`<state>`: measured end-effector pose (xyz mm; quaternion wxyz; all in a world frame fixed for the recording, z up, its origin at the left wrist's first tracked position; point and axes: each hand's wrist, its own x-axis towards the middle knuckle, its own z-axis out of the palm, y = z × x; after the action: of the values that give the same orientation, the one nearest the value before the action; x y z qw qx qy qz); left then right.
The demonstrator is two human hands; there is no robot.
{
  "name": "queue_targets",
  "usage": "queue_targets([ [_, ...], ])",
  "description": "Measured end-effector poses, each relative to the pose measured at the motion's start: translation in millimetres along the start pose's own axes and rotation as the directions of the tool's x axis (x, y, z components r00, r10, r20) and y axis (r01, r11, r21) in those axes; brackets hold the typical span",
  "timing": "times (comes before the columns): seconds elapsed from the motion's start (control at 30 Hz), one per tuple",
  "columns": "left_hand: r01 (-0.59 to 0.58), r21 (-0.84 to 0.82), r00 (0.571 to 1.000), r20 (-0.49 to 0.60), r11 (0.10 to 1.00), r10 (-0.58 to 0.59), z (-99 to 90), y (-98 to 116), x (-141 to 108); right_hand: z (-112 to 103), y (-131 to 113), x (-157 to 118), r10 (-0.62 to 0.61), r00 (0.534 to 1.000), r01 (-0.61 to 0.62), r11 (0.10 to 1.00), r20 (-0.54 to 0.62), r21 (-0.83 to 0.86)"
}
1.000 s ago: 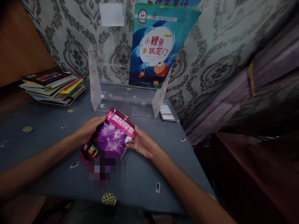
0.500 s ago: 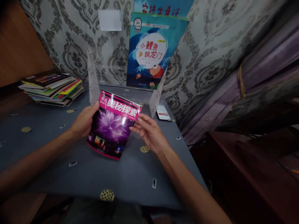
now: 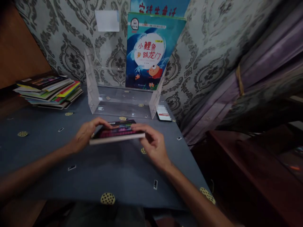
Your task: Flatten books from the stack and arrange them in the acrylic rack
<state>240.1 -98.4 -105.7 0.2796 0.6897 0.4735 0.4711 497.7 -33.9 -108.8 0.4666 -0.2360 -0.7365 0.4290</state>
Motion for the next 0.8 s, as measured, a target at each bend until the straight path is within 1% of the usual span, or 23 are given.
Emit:
queue_targets([
  [0.07,-0.036,0.108,0.99,0.138,0.994,0.021,3.7,-7,-15,3,10,-17,-0.095,0.985,0.104,0.993,0.141,-0.063],
  [0.13,-0.086,0.226,0.968,0.249,0.97,0.028,8.5,-13,-24,7,20,-33,-0.184,0.944,0.224,0.967,0.274,-0.121],
  [0.2,-0.133,0.319,0.952,0.305,0.938,0.031,13.1,-17,-28,10,27,-46,-0.222,0.895,0.313,0.93,0.386,-0.191],
  [0.23,-0.156,0.362,0.95,0.31,0.919,0.039,15.2,-19,-28,11,29,-50,-0.223,0.875,0.341,0.914,0.43,-0.221],
  [0.3,-0.187,0.454,0.956,0.288,0.871,0.055,18.9,-24,-28,9,29,-54,-0.204,0.839,0.374,0.89,0.504,-0.261],
  [0.37,-0.204,0.54,0.962,0.264,0.817,0.066,21.9,-29,-29,4,24,-51,-0.15,0.806,0.369,0.883,0.572,-0.289],
  [0.43,-0.215,0.59,0.962,0.266,0.778,0.063,24.4,-34,-31,1,18,-44,-0.08,0.78,0.355,0.873,0.621,-0.333],
  [0.47,-0.219,0.601,0.96,0.273,0.769,0.06,25.4,-35,-32,1,16,-40,-0.051,0.775,0.352,0.863,0.63,-0.363],
  [0.5,-0.221,0.607,0.96,0.276,0.763,0.058,26.2,-36,-33,3,15,-36,-0.032,0.782,0.348,0.851,0.623,-0.394],
  [0.57,-0.216,0.612,0.961,0.269,0.761,0.057,27.4,-37,-35,11,19,-28,-0.02,0.82,0.327,0.836,0.572,-0.44],
  [0.63,-0.211,0.618,0.964,0.26,0.758,0.056,28.0,-37,-35,22,30,-18,-0.005,0.859,0.28,0.842,0.512,-0.461],
  [0.73,-0.207,0.634,0.963,0.268,0.745,0.04,27.8,-36,-34,35,54,0,0.026,0.878,0.221,0.864,0.478,-0.453],
  [0.8,-0.209,0.644,0.96,0.28,0.736,0.027,27.5,-35,-33,37,69,15,0.049,0.89,0.183,0.872,0.453,-0.454],
])
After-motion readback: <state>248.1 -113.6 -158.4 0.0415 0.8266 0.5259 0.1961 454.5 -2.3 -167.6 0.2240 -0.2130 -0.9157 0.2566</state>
